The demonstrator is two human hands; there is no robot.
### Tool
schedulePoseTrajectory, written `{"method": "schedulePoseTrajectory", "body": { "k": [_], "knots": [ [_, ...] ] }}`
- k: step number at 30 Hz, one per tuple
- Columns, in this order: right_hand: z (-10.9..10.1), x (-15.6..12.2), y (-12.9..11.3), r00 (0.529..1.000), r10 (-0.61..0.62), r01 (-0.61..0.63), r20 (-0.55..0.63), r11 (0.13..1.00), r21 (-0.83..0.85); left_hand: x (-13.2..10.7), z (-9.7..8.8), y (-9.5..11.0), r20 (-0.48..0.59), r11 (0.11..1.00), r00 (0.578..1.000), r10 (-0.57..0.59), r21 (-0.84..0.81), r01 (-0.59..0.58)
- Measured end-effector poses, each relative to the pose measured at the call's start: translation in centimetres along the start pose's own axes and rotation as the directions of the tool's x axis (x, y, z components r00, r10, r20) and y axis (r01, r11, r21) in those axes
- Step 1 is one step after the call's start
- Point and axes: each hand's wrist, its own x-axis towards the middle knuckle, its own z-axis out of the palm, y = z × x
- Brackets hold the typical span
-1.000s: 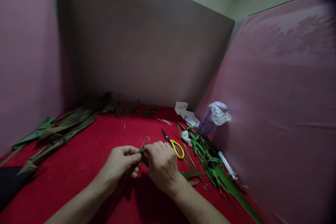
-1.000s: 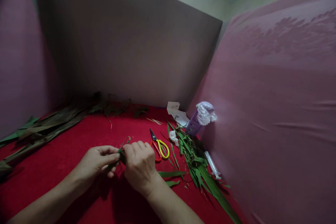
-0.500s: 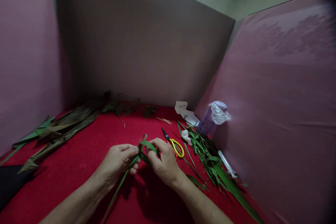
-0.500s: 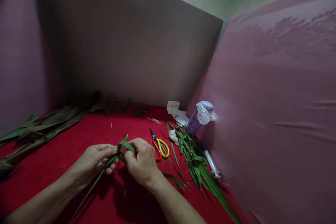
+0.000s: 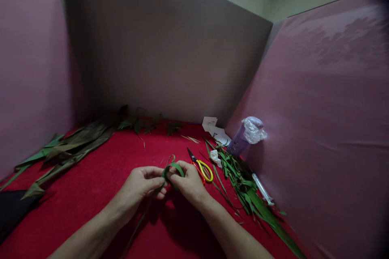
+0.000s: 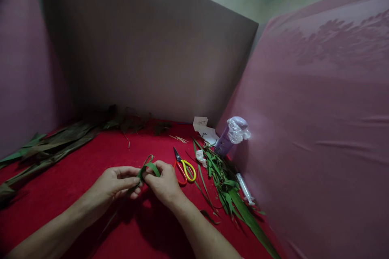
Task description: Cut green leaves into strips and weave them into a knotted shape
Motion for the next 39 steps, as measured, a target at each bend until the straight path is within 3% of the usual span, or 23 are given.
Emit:
{"method": "schedulePoseTrajectory", "body": {
  "k": [8, 17, 19, 21, 23, 26, 28, 30, 34, 39],
  "knots": [
    [0.3, -0.1, 0.0, 0.997, 0.056, -0.061, 0.053, 0.994, 0.094, 0.2, 0.7, -0.2, -0.094, 0.994, 0.995, 0.044, 0.106, -0.034],
    [0.0, -0.3, -0.8, 0.983, 0.089, -0.120, 0.160, 0.973, 0.195, -0.2, 0.3, 0.8, -0.052, 0.986, 0.995, 0.088, 0.146, -0.080],
    [0.0, -0.5, -0.8, 0.989, 0.065, -0.080, 0.134, 0.990, 0.114, -0.1, 0.2, 0.6, -0.066, 0.988, 0.994, 0.089, 0.133, -0.080],
    [0.0, -0.8, -0.8, 0.997, -0.061, 0.064, 0.037, 0.994, -0.088, 0.0, 0.2, 0.4, -0.112, 0.988, 0.990, 0.089, 0.135, -0.073],
    [-0.1, -1.2, -0.9, 0.956, -0.287, 0.243, -0.063, 0.893, -0.378, 0.1, 0.2, 0.1, -0.173, 0.988, 0.981, 0.086, 0.141, -0.062],
    [-0.4, -1.7, -1.2, 0.822, -0.569, 0.386, -0.031, 0.596, -0.704, 0.2, 0.2, 0.1, -0.230, 0.991, 0.971, 0.068, 0.130, -0.039],
    [-0.7, -1.8, -1.3, 0.755, -0.652, 0.436, 0.064, 0.427, -0.792, 0.3, 0.2, 0.2, -0.247, 0.992, 0.967, 0.065, 0.121, -0.035],
    [-1.1, -1.6, -1.4, 0.718, -0.680, 0.466, 0.151, 0.308, -0.829, 0.3, 0.1, 0.3, -0.264, 0.992, 0.962, 0.070, 0.116, -0.040],
    [-1.7, -1.3, -1.6, 0.702, -0.672, 0.475, 0.233, 0.198, -0.858, 0.3, 0.1, 0.6, -0.333, 0.995, 0.941, 0.055, 0.098, -0.023],
    [-1.7, -1.3, -1.6, 0.718, -0.656, 0.456, 0.233, 0.190, -0.869, 0.3, 0.1, 0.7, -0.333, 0.992, 0.941, 0.062, 0.124, -0.022]
  ]
}}
